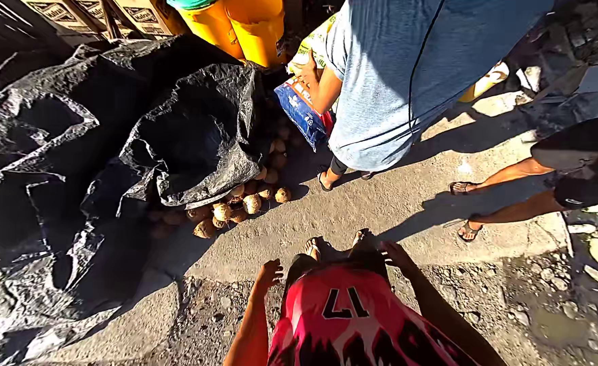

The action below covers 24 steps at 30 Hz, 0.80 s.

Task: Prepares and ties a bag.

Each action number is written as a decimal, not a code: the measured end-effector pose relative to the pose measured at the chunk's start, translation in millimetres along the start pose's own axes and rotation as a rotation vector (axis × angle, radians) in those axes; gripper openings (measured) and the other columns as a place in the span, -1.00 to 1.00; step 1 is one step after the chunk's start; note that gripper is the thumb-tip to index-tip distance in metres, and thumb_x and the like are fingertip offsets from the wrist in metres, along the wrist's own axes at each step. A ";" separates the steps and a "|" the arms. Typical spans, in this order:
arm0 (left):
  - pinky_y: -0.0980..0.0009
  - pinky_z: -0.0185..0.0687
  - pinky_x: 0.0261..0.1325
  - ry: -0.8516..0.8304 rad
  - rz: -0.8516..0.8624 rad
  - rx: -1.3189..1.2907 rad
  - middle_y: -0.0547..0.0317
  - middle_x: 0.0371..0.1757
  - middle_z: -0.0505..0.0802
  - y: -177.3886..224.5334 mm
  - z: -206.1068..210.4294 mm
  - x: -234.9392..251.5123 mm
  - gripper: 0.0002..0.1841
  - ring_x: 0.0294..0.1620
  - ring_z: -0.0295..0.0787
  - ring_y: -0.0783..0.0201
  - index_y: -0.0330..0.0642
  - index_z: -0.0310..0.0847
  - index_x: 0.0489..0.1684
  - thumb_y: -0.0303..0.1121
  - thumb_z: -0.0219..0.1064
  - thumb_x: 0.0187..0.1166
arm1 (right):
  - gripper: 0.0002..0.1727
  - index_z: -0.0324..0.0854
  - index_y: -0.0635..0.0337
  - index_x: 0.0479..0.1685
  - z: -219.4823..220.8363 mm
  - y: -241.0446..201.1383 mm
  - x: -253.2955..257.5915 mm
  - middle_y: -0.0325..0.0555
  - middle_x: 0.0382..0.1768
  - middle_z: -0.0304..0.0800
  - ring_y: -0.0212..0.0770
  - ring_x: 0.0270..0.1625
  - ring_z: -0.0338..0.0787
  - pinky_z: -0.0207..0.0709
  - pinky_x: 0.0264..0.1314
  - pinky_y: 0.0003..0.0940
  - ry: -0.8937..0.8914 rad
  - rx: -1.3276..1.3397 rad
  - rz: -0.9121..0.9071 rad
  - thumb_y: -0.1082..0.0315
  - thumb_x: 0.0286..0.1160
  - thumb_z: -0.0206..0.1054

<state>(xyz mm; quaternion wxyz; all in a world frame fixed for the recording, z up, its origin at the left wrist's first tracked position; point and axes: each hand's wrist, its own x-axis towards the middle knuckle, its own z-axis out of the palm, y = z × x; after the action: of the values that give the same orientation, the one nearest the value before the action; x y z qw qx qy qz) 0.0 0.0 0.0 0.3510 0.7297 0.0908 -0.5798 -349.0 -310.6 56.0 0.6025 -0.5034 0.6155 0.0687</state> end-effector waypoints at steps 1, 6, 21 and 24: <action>-0.04 0.68 0.16 0.008 0.018 0.011 -0.15 0.30 0.80 6.1 -5.5 2.6 -0.47 0.19 0.80 -0.03 -0.24 0.45 0.52 0.00 -0.01 0.86 | -0.45 0.42 0.25 0.57 1.7 -4.3 -4.7 0.26 0.28 0.72 0.15 0.21 0.79 0.64 0.25 0.15 0.029 0.059 0.009 0.03 0.90 -0.06; -0.06 0.67 0.22 0.050 0.072 0.002 -0.16 0.37 0.76 30.2 -21.4 14.6 -0.45 0.27 0.77 -0.04 -0.23 0.37 0.60 0.00 -0.03 0.87 | -0.44 0.45 0.23 0.54 9.4 5.6 -4.5 0.22 0.28 0.73 0.14 0.21 0.77 0.61 0.23 0.15 -0.001 0.046 0.089 -0.02 0.89 -0.05; 0.02 0.66 0.05 -0.043 -0.075 0.606 -0.15 0.08 0.82 -4.0 -3.1 -31.2 -0.56 -0.01 0.75 0.04 -0.30 0.67 0.24 -0.09 0.07 0.84 | -0.26 -0.02 0.26 0.85 64.5 27.3 39.6 0.39 0.51 0.51 0.19 0.44 0.67 0.55 0.49 0.10 0.181 0.084 -0.094 0.16 0.77 0.15; 0.01 0.73 0.03 0.007 -0.130 0.377 -0.15 0.17 0.84 8.3 -9.6 -46.1 -0.54 0.04 0.84 0.00 -0.25 0.55 0.43 -0.08 0.04 0.86 | -0.30 0.07 0.29 0.82 68.9 30.4 48.5 0.37 0.41 0.62 0.16 0.34 0.74 0.58 0.44 0.08 0.136 0.083 -0.066 0.10 0.81 0.09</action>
<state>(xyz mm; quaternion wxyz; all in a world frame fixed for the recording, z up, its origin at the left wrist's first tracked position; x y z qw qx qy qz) -2.3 12.5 46.1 0.1699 0.7770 0.0288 -0.6054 -312.7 -274.4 -17.5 0.5815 -0.5015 0.6404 -0.0113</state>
